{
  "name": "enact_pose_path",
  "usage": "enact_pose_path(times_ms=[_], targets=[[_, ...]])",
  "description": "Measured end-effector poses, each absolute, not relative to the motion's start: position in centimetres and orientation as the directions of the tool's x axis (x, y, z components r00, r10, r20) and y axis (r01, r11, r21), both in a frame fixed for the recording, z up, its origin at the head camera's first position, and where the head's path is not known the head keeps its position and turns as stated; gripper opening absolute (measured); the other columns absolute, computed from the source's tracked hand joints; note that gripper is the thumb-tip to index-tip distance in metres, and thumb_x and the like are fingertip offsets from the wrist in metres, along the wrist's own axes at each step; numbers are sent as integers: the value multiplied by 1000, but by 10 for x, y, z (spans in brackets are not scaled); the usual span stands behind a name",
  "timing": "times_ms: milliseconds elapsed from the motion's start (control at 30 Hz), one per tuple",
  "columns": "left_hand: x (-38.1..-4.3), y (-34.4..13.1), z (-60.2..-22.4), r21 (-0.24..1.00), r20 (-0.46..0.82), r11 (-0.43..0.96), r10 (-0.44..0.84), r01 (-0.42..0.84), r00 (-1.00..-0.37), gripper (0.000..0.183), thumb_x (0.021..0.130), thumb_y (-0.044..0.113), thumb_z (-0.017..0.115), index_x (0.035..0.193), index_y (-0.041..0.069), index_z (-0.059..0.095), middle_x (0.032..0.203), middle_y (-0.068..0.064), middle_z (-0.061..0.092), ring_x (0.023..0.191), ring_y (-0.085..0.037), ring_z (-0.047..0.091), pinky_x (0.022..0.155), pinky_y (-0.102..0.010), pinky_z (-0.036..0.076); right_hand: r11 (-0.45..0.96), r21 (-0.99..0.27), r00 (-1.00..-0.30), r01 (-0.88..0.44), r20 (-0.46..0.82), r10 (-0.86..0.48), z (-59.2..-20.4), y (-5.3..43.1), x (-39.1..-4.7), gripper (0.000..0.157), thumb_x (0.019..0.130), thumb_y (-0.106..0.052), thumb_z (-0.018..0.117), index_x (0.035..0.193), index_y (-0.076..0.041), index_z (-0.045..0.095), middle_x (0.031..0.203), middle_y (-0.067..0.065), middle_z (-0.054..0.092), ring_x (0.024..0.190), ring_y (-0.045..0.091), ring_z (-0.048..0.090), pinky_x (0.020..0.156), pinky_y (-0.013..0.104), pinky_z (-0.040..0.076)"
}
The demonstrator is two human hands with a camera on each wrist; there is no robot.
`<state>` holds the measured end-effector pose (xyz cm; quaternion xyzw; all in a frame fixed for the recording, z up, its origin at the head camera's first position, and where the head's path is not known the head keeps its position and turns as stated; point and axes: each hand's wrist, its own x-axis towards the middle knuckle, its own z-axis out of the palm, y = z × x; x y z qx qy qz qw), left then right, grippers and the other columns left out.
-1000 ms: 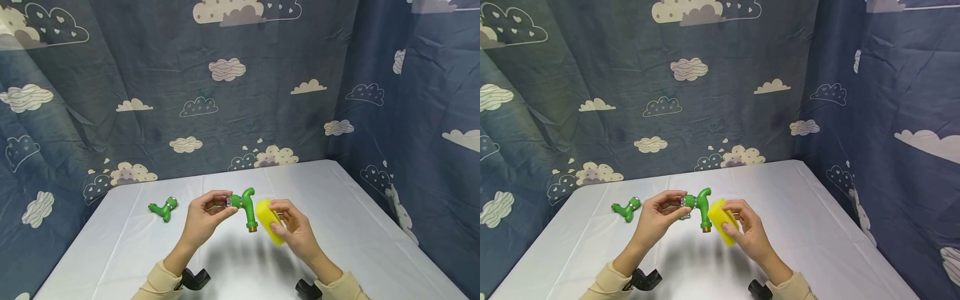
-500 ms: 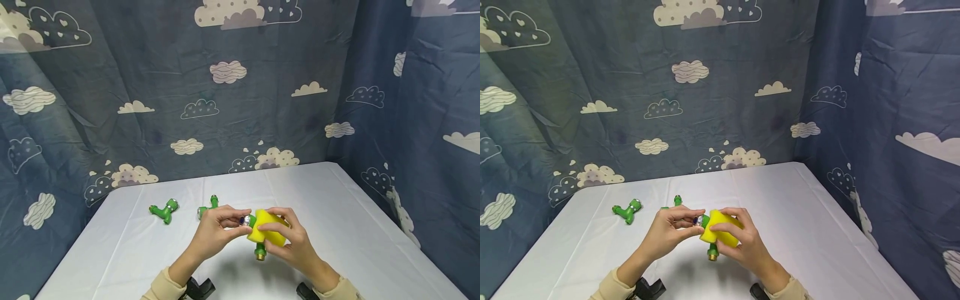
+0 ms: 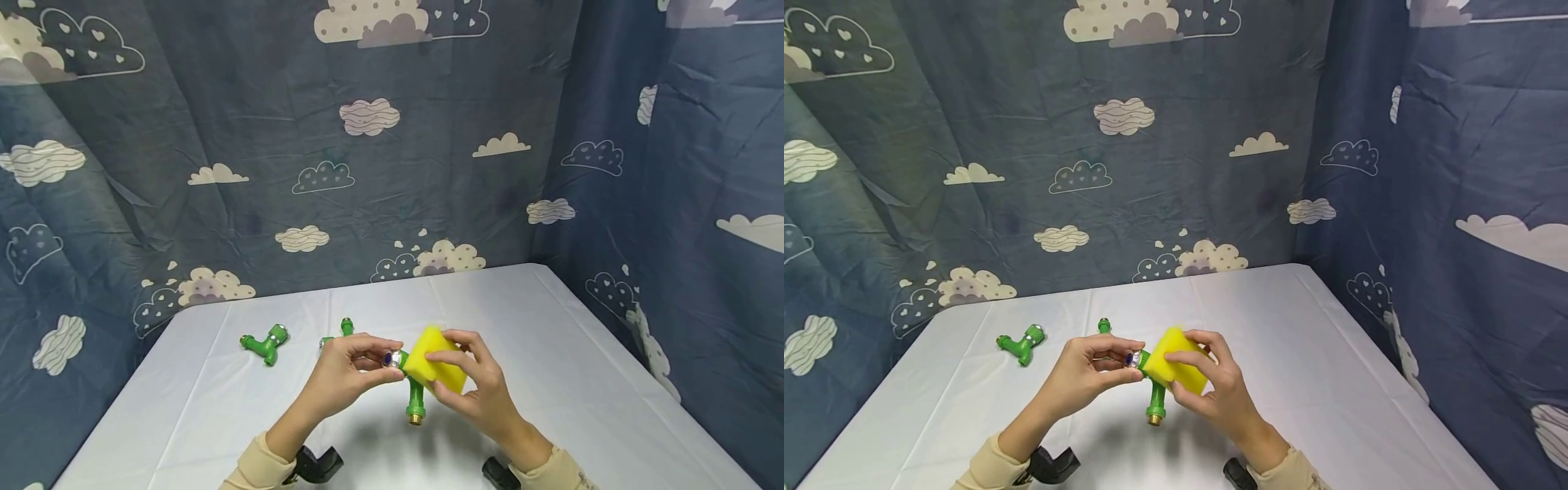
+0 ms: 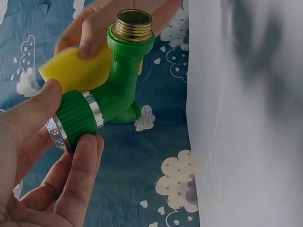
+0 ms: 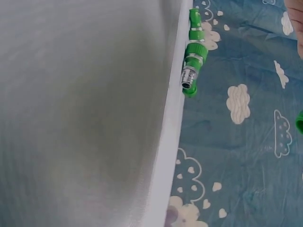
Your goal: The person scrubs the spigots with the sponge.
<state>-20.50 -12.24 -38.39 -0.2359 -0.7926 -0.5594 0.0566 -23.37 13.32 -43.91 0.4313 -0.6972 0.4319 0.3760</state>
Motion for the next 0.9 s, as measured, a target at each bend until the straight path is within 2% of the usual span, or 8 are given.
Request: enact_pose_path(times_ms=[67, 133, 233, 400, 467, 567, 733, 900], targets=[[-205, -123, -383, 862, 345, 264, 319, 433, -882, 39, 85, 15, 92, 122, 12, 81, 113, -9, 80, 94, -10, 76, 85, -26, 67, 234, -263, -329, -936, 892, -311, -439, 134, -234, 29, 91, -13, 81, 120, -12, 76, 130, 21, 62, 119, 25, 60, 104, 15, 48], [-204, -123, -382, 862, 343, 258, 336, 436, -877, 39, 85, 15, 92, 122, 12, 81, 114, -7, 80, 95, -11, 76, 86, -27, 67, 243, -277, -348, -930, 878, -328, -439, 134, -234, 32, 88, -10, 81, 120, -12, 76, 130, 20, 62, 118, 26, 60, 105, 14, 48], [-203, -126, -380, 857, 353, 241, 368, 455, -860, 38, 86, 15, 92, 122, 12, 81, 115, -7, 80, 97, -12, 76, 88, -28, 68, 300, -338, -425, -892, 854, -301, -439, 136, -235, 44, 79, 1, 82, 120, -13, 76, 131, 18, 62, 119, 26, 61, 110, 12, 47], [-203, -131, -378, 850, 371, 217, 403, 481, -837, 37, 86, 14, 91, 121, 12, 81, 116, -9, 78, 100, -12, 76, 89, -30, 68, 382, -459, -557, -802, 805, -203, -439, 139, -236, 47, 79, 5, 85, 121, -14, 76, 133, 14, 63, 122, 20, 61, 108, 8, 47], [-203, -133, -377, 851, 371, 205, 418, 484, -829, 36, 86, 13, 92, 121, 11, 81, 116, -9, 78, 100, -12, 76, 89, -31, 68, 358, -504, -586, -786, 792, -172, -438, 139, -236, 46, 81, 5, 84, 122, -13, 75, 133, 13, 64, 123, 15, 60, 104, 8, 47], [-204, -135, -377, 848, 374, 185, 453, 496, -809, 36, 86, 12, 91, 121, 8, 80, 115, -10, 78, 101, -12, 76, 89, -32, 68, 248, -595, -640, -765, 744, -193, -438, 140, -236, 40, 88, 6, 78, 125, -9, 72, 131, 9, 65, 119, 10, 60, 96, 14, 52], [-203, -138, -375, 847, 387, 144, 494, 512, -779, 36, 89, 9, 88, 123, 4, 79, 116, -13, 77, 103, -10, 75, 90, -33, 68, 60, -807, -779, -587, 543, -315, -439, 142, -237, 28, 103, 3, 61, 130, 0, 64, 120, 0, 68, 101, 9, 68, 77, 23, 61], [-203, -142, -373, 858, 396, 92, 507, 506, -765, 34, 89, 3, 87, 122, 2, 78, 116, -18, 76, 101, -8, 74, 90, -35, 68, 88, -858, -827, -506, 453, -334, -437, 143, -238, 25, 105, -2, 59, 130, 0, 63, 113, 12, 68, 94, 9, 68, 68, 25, 61]])
